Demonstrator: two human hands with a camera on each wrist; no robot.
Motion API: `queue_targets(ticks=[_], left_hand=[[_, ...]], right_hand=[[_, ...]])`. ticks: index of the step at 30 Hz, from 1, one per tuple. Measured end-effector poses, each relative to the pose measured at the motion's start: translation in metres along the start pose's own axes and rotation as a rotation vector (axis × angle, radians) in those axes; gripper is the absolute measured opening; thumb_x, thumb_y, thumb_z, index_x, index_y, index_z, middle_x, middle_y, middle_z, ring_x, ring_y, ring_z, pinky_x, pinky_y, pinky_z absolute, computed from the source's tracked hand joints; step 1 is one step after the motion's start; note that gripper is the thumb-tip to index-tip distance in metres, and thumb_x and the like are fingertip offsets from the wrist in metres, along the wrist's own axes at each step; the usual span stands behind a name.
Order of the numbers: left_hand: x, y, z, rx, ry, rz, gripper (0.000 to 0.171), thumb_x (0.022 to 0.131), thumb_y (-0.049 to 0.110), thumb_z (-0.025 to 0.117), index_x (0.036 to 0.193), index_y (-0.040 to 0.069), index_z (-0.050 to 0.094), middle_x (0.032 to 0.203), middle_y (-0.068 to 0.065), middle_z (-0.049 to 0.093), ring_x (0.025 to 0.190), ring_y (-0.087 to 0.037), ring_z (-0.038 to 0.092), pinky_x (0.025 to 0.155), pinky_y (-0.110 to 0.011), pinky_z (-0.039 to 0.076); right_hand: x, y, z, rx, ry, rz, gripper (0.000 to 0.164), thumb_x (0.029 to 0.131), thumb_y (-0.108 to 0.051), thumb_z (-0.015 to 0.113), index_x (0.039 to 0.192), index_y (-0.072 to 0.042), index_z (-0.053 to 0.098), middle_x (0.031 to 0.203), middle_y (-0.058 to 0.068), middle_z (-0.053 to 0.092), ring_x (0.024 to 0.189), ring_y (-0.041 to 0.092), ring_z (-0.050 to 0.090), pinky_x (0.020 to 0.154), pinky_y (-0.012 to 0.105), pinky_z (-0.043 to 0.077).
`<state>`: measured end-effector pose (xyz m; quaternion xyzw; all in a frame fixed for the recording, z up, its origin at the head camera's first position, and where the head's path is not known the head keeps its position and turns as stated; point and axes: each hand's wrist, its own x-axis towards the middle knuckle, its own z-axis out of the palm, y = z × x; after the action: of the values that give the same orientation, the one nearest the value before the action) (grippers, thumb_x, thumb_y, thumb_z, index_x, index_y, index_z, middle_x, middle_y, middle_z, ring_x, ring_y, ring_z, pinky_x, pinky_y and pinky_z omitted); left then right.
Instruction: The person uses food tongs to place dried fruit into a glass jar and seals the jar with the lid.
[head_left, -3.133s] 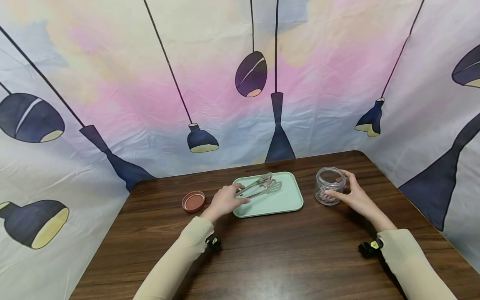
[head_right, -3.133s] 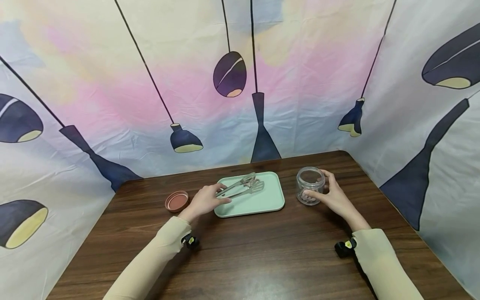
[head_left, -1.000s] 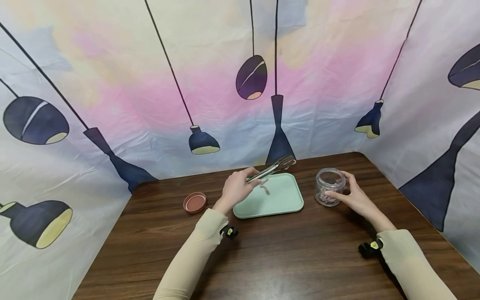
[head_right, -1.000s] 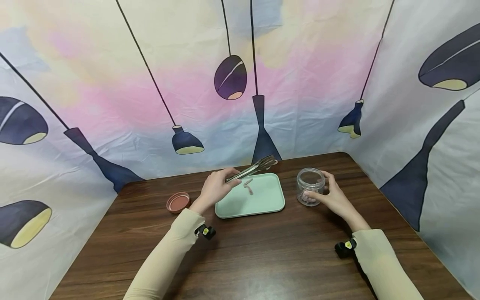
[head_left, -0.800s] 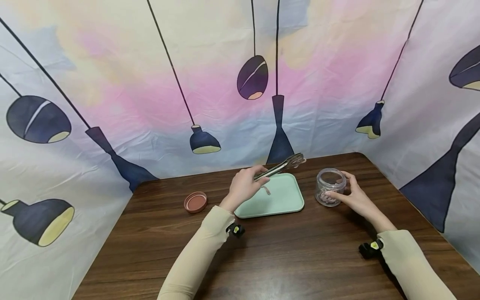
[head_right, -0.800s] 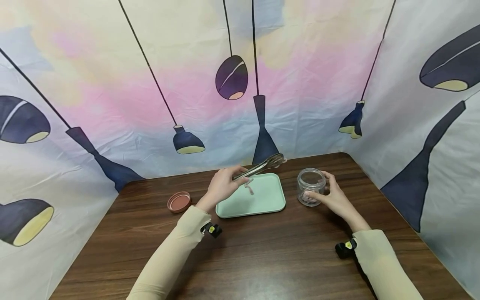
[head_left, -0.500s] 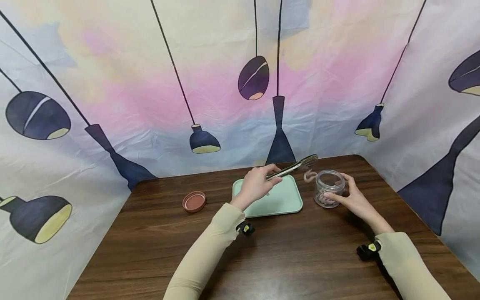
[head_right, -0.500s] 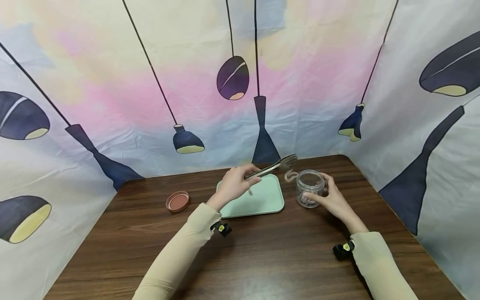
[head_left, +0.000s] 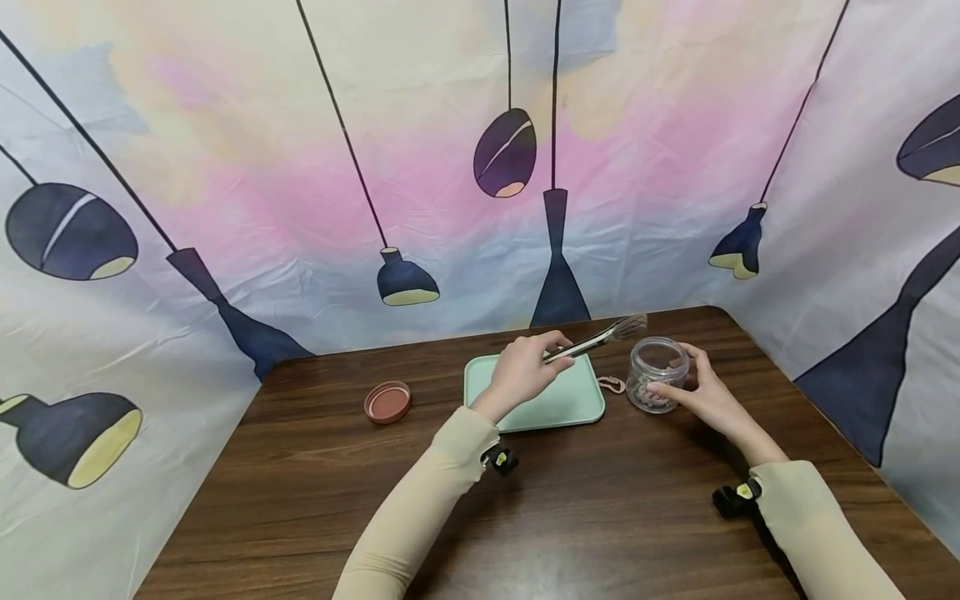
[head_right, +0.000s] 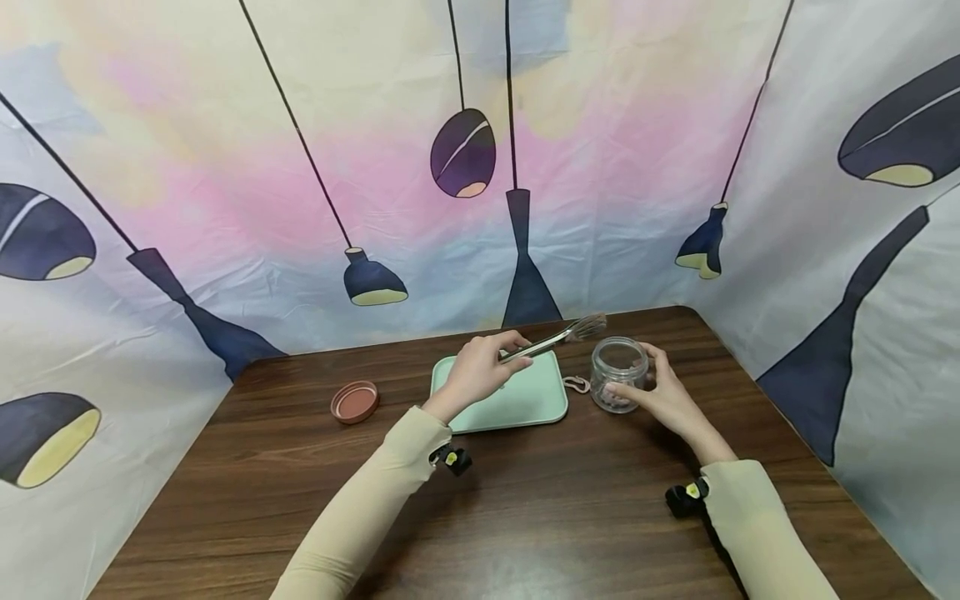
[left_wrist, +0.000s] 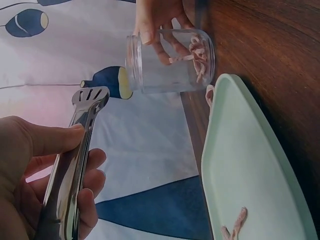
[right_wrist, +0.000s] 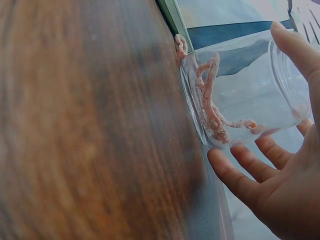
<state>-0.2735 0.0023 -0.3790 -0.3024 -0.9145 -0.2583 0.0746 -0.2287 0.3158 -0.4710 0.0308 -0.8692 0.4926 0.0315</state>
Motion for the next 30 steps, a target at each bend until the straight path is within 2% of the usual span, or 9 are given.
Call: queue_targets(ticks=[6,13,17,20,25,30], left_hand=[[-0.002,-0.005,0.0,0.009,-0.021,-0.02,0.029,0.098,0.037,0.068,0.121,0.022,0.071,0.111,0.0,0.073,0.069,-0.008,0.063,0.06,-0.026,0.047],[-0.001,-0.014,-0.008,0.047,-0.091,-0.084,0.046,0.096,0.042,0.068,0.135,0.017,0.063,0.078,0.003,0.07,0.055,-0.011,0.059,0.055,-0.032,0.047],[0.004,-0.019,-0.015,0.113,-0.132,-0.103,0.055,0.096,0.044,0.069,0.14,0.014,0.058,0.092,-0.001,0.074,0.067,-0.013,0.065,0.062,-0.034,0.051],[0.007,-0.021,-0.021,0.181,-0.155,-0.089,0.056,0.095,0.042,0.071,0.141,0.014,0.058,0.108,-0.005,0.072,0.076,-0.019,0.066,0.063,-0.036,0.052],[0.014,-0.019,-0.027,0.277,-0.19,-0.043,0.055,0.093,0.041,0.073,0.14,0.015,0.059,0.113,-0.004,0.071,0.085,-0.02,0.068,0.064,-0.035,0.052],[0.018,-0.015,-0.023,0.315,-0.228,-0.016,0.055,0.093,0.04,0.074,0.14,0.016,0.059,0.118,-0.005,0.07,0.095,-0.021,0.068,0.067,-0.035,0.054]], right_hand=[[-0.001,0.001,-0.001,0.005,0.003,-0.005,0.1,0.093,-0.042,0.073,0.161,-0.016,0.005,0.146,0.031,0.031,0.132,0.053,0.035,0.095,0.067,0.037],[0.0,0.002,0.0,0.004,0.001,-0.002,0.1,0.093,-0.043,0.073,0.161,-0.017,0.004,0.148,0.031,0.029,0.132,0.054,0.035,0.094,0.067,0.038],[0.0,0.001,0.0,0.007,0.001,0.0,0.101,0.093,-0.042,0.073,0.161,-0.017,0.003,0.15,0.031,0.027,0.133,0.054,0.034,0.095,0.067,0.037],[0.0,0.0,0.0,0.008,-0.002,0.005,0.102,0.093,-0.043,0.073,0.161,-0.017,0.003,0.151,0.031,0.026,0.133,0.054,0.033,0.095,0.068,0.037],[0.001,0.0,-0.001,0.003,-0.009,0.015,0.103,0.092,-0.044,0.073,0.161,-0.017,0.002,0.153,0.032,0.022,0.134,0.055,0.033,0.094,0.068,0.037],[0.001,0.002,-0.003,-0.005,-0.016,0.017,0.103,0.092,-0.046,0.073,0.162,-0.017,0.003,0.156,0.03,0.019,0.135,0.055,0.033,0.095,0.069,0.037]])
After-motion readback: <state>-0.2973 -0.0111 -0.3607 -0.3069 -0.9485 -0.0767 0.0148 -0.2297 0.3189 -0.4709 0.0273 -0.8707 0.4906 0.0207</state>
